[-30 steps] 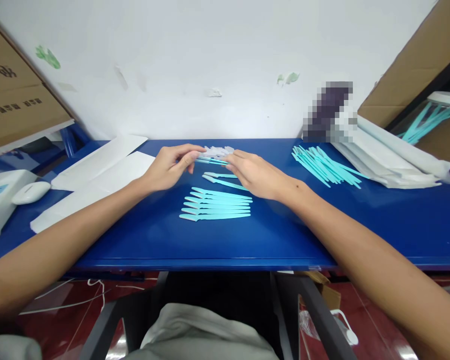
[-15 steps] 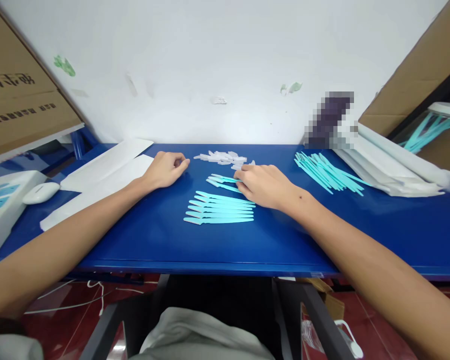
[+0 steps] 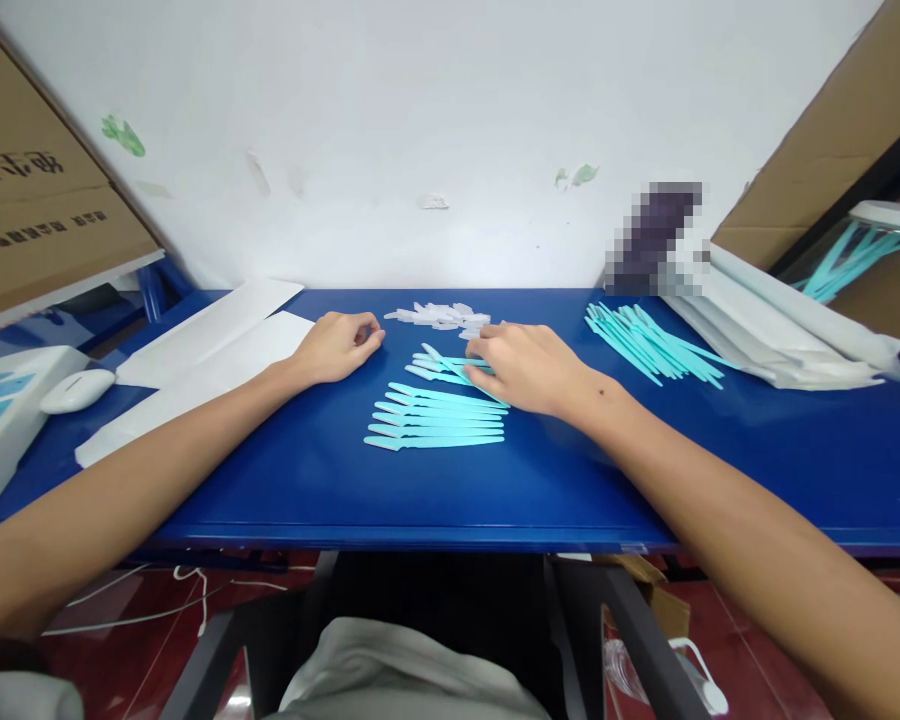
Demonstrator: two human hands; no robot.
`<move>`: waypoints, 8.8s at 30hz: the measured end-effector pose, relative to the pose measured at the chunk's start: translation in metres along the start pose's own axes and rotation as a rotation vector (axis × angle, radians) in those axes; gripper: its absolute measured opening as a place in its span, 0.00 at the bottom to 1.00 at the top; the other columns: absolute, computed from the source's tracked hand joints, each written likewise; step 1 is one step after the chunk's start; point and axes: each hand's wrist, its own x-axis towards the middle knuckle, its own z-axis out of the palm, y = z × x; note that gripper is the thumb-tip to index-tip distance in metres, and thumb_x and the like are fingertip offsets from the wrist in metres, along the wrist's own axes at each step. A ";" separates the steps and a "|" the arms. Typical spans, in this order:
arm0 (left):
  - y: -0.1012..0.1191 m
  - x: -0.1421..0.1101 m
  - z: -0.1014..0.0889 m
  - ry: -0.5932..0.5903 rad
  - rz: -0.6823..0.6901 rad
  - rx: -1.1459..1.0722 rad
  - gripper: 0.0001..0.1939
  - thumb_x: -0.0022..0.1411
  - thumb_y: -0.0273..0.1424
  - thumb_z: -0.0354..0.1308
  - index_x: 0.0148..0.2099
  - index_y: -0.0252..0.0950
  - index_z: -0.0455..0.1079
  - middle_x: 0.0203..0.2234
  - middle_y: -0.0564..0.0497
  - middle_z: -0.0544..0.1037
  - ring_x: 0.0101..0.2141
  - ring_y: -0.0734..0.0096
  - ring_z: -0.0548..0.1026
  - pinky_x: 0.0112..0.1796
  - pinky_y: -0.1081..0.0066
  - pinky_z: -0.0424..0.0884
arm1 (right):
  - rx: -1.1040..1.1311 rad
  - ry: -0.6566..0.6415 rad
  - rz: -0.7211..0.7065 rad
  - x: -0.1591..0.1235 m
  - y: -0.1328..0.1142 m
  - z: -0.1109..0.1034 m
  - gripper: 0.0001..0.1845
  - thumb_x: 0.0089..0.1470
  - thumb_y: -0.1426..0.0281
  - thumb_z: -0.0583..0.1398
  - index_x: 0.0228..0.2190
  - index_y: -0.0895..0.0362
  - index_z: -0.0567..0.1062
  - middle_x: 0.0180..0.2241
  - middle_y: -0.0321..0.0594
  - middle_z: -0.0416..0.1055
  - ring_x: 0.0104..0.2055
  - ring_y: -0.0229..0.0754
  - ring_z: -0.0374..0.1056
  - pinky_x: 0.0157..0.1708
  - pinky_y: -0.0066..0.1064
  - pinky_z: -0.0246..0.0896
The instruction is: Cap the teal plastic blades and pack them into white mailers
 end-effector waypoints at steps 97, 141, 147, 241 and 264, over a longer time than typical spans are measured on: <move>-0.008 0.001 -0.013 -0.135 0.337 -0.011 0.23 0.64 0.26 0.47 0.54 0.31 0.78 0.43 0.41 0.78 0.40 0.60 0.79 0.47 0.61 0.74 | 1.073 0.551 0.238 0.012 -0.002 0.011 0.04 0.56 0.70 0.63 0.32 0.57 0.73 0.26 0.37 0.74 0.20 0.34 0.67 0.21 0.29 0.63; -0.005 -0.007 -0.047 -0.339 0.283 -0.284 0.11 0.63 0.39 0.64 0.42 0.39 0.82 0.43 0.50 0.85 0.46 0.62 0.81 0.50 0.67 0.71 | 0.676 0.313 0.114 0.008 0.006 0.018 0.08 0.66 0.64 0.53 0.41 0.55 0.68 0.33 0.40 0.76 0.28 0.41 0.66 0.31 0.34 0.58; -0.001 -0.007 -0.046 -0.331 0.260 -0.296 0.10 0.60 0.38 0.66 0.39 0.38 0.83 0.37 0.49 0.86 0.40 0.64 0.82 0.42 0.70 0.73 | 0.487 0.141 0.198 0.009 0.005 0.017 0.14 0.66 0.63 0.50 0.43 0.55 0.71 0.27 0.39 0.72 0.29 0.45 0.67 0.31 0.34 0.55; -0.003 -0.003 0.000 -0.115 0.214 -0.013 0.28 0.76 0.44 0.39 0.70 0.39 0.61 0.70 0.39 0.60 0.68 0.43 0.57 0.62 0.39 0.59 | 0.117 0.082 -0.017 0.004 -0.003 0.014 0.17 0.68 0.63 0.52 0.45 0.58 0.77 0.46 0.48 0.76 0.45 0.52 0.73 0.41 0.39 0.64; 0.001 -0.009 0.003 -0.001 0.388 -0.043 0.16 0.72 0.27 0.49 0.52 0.36 0.77 0.42 0.46 0.83 0.43 0.59 0.78 0.42 0.62 0.74 | 0.313 -0.131 -0.137 -0.012 -0.036 -0.010 0.13 0.62 0.61 0.61 0.37 0.56 0.82 0.19 0.39 0.70 0.30 0.47 0.69 0.29 0.33 0.54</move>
